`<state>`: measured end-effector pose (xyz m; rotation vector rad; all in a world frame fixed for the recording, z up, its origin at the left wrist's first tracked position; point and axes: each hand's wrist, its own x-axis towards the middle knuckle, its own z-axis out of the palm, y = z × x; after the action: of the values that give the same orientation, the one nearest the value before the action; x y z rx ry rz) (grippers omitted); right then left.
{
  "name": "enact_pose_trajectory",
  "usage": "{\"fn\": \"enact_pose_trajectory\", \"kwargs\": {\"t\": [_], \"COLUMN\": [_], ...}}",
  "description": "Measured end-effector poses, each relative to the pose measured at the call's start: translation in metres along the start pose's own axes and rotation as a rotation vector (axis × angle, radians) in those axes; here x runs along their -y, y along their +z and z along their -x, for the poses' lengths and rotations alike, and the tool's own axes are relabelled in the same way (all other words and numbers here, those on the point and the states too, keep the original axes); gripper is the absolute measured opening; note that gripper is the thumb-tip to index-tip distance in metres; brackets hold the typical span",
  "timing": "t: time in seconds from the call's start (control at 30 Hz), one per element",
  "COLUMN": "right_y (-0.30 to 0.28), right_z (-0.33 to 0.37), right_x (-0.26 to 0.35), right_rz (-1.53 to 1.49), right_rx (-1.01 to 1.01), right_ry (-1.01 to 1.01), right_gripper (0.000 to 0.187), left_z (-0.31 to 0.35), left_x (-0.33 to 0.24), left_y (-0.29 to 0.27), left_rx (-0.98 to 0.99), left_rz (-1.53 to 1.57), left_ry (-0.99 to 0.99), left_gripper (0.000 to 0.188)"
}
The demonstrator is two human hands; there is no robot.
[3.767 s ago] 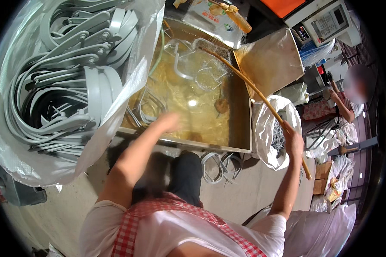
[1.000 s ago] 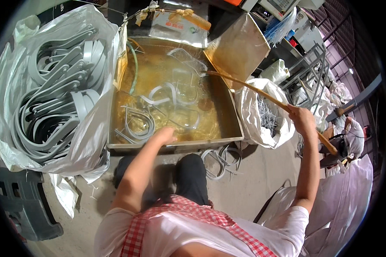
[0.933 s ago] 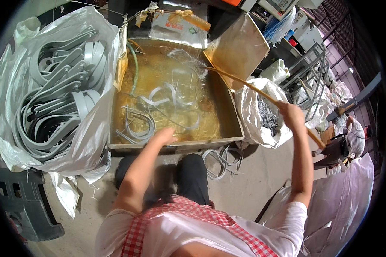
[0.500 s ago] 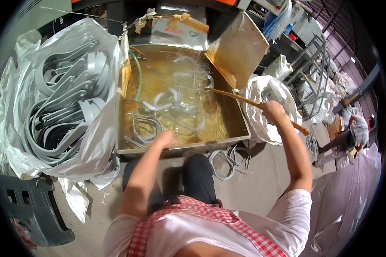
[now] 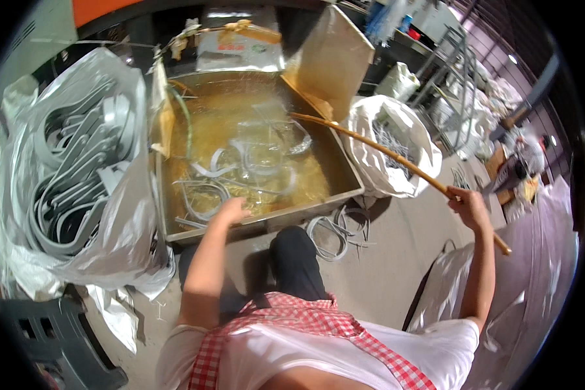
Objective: The person uses a long stick to move items in a water tank, then washes grey plastic parts by hand and puts them into a white bag.
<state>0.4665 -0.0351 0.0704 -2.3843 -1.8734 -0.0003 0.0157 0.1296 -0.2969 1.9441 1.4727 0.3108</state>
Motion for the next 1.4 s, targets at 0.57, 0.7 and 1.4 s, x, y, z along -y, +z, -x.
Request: {"fn": "enact_pose_trajectory", "kwargs": {"t": [0.57,0.7,1.4], "right_y": [0.036,0.155,0.393], "right_z": [0.197,0.128,-0.094], "right_x": [-0.169,-0.176,0.028], "right_rz": [-0.664,-0.804,-0.716], "right_rx": [-0.124,-0.111,0.117], "right_ry": [0.709,0.617,-0.156], "right_gripper": [0.033,0.038,0.046], "left_z": [-0.002,-0.02,0.03], "left_x": [0.005,0.038,0.055], "left_y": [0.006,0.025,-0.006], "left_rx": [0.095,0.076,0.074], "left_rz": [0.008,-0.038,0.136], "left_ry": [-0.027,-0.012,-0.21], "left_gripper": [0.052,0.044,0.031]}}
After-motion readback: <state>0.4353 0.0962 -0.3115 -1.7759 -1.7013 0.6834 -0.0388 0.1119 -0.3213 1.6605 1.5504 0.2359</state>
